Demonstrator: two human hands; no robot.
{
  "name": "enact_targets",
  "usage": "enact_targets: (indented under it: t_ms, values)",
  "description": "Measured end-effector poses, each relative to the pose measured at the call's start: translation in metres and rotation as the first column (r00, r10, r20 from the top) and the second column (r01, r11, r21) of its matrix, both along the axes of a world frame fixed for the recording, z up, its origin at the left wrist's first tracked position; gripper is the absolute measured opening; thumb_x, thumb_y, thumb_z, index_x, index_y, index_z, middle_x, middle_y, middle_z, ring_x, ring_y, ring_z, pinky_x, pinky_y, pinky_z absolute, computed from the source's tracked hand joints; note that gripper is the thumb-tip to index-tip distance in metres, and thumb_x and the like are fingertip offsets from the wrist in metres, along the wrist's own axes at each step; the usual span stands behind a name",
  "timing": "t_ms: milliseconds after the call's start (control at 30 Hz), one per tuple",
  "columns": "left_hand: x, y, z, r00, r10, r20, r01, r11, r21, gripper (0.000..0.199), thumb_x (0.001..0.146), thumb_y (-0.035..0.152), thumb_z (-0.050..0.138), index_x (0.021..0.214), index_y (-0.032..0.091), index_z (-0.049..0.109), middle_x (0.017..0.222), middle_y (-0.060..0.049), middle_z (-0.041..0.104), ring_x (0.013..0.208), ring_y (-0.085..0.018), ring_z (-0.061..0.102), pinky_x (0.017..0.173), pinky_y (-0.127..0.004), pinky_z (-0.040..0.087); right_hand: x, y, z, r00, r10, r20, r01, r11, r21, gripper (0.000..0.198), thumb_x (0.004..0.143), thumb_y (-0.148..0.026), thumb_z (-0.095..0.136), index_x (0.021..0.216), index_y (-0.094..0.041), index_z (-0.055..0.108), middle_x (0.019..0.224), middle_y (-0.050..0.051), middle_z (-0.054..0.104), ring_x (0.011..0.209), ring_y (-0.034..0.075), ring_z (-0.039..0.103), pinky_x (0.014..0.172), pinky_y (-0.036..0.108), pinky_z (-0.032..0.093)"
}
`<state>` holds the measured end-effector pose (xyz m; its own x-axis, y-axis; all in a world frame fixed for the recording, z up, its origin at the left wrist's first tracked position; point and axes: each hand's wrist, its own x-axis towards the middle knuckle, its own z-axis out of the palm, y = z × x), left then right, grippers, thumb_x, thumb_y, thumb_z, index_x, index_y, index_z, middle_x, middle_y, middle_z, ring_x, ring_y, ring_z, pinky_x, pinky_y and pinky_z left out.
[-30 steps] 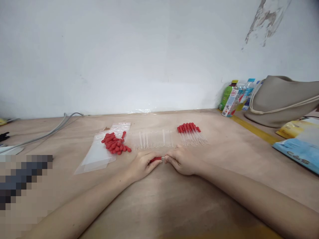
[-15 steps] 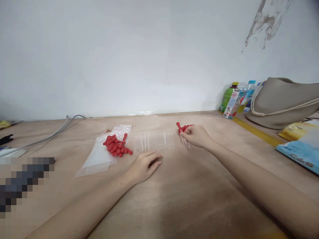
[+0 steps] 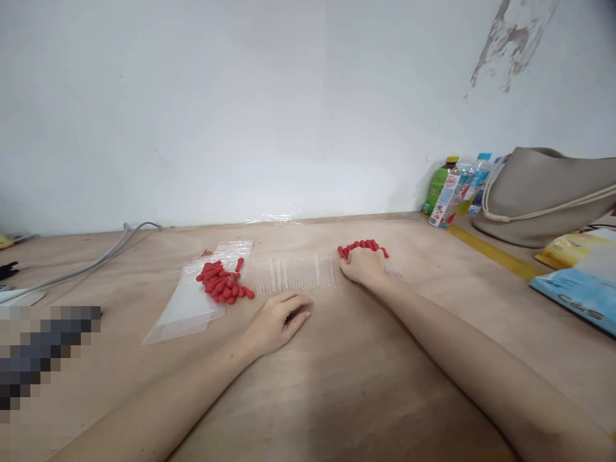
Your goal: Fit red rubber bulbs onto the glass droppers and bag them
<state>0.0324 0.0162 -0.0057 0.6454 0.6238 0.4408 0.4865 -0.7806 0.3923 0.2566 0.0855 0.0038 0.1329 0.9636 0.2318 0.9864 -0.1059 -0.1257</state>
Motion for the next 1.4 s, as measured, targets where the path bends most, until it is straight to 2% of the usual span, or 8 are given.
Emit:
enact_targets:
  t_ms: [633,800,967,1033,1133,1267,1333,1400]
  values:
    - [0.0,0.003,-0.003,1.0,-0.024,-0.006,0.024,1.0,0.016,0.019,0.084,0.019,0.045,0.098,0.019,0.058,0.095,-0.005,0.06,0.085,-0.015,0.055,0.077,-0.027,0.044,-0.037,-0.001,0.001,0.998,0.051,-0.028,-0.053,0.995,-0.084,0.024,0.074,-0.021,0.043,0.073,-0.013,0.065,0.08,0.016,0.066,0.073,0.024,0.059,0.075,0.04,0.023]
    - [0.001,0.002,-0.003,0.999,0.046,-0.017,-0.044,0.996,0.077,0.016,0.084,0.021,0.045,0.093,0.018,0.058,0.089,-0.005,0.058,0.081,-0.015,0.054,0.073,-0.027,0.043,-0.042,0.001,-0.001,0.999,0.021,-0.05,-0.025,0.995,-0.095,0.022,0.073,-0.018,0.043,0.074,-0.012,0.064,0.078,0.015,0.066,0.072,0.023,0.06,0.075,0.039,0.025]
    - [-0.019,0.014,0.023,0.934,0.244,-0.259,-0.179,0.951,0.251,0.015,0.081,0.025,0.046,0.081,0.016,0.058,0.081,-0.006,0.054,0.079,-0.019,0.05,0.07,-0.031,0.041,-0.046,-0.016,0.005,0.998,0.038,-0.057,-0.037,0.999,0.015,0.029,0.082,-0.025,0.036,0.086,-0.008,0.059,0.084,0.016,0.064,0.079,0.024,0.057,0.073,0.035,0.028]
    - [-0.035,0.024,0.038,0.893,0.223,-0.391,-0.148,0.966,0.213,0.014,0.079,0.025,0.048,0.081,0.017,0.059,0.082,-0.006,0.053,0.078,-0.019,0.051,0.069,-0.03,0.04,-0.044,-0.028,0.003,0.994,0.093,-0.053,-0.086,0.989,0.122,0.031,0.085,-0.026,0.031,0.09,-0.007,0.055,0.083,0.016,0.063,0.079,0.024,0.056,0.073,0.035,0.028]
    - [-0.056,0.035,0.057,0.811,0.196,-0.551,-0.16,0.981,0.114,0.012,0.075,0.021,0.049,0.08,0.018,0.06,0.083,-0.005,0.054,0.077,-0.019,0.052,0.066,-0.029,0.04,-0.033,-0.043,-0.009,0.953,0.291,-0.078,-0.257,0.921,0.293,0.026,0.088,-0.024,0.028,0.086,-0.012,0.051,0.076,0.01,0.062,0.069,0.02,0.055,0.072,0.034,0.03]
    - [-0.064,0.039,0.066,0.733,0.193,-0.652,-0.217,0.975,0.045,0.014,0.072,0.016,0.047,0.076,0.018,0.061,0.088,-0.005,0.055,0.076,-0.018,0.053,0.066,-0.028,0.04,-0.013,-0.058,-0.028,0.822,0.566,-0.06,-0.472,0.737,0.484,0.018,0.087,-0.022,0.033,0.086,-0.016,0.05,0.079,0.006,0.062,0.071,0.017,0.054,0.075,0.033,0.032]
    - [-0.062,0.037,0.066,0.702,0.207,-0.681,-0.238,0.97,0.049,0.015,0.071,0.015,0.047,0.075,0.018,0.061,0.086,-0.005,0.055,0.076,-0.019,0.054,0.064,-0.028,0.04,-0.006,-0.063,-0.033,0.777,0.628,-0.046,-0.51,0.671,0.537,0.017,0.087,-0.022,0.036,0.092,-0.015,0.051,0.079,0.006,0.062,0.073,0.017,0.055,0.073,0.032,0.034]
    - [-0.06,0.036,0.066,0.683,0.221,-0.696,-0.233,0.969,0.079,0.015,0.071,0.014,0.046,0.073,0.017,0.06,0.084,-0.006,0.056,0.075,-0.019,0.054,0.064,-0.028,0.04,-0.002,-0.065,-0.034,0.766,0.64,-0.061,-0.502,0.655,0.565,0.022,0.086,-0.024,0.038,0.103,-0.014,0.05,0.077,0.006,0.061,0.073,0.018,0.055,0.07,0.032,0.036]
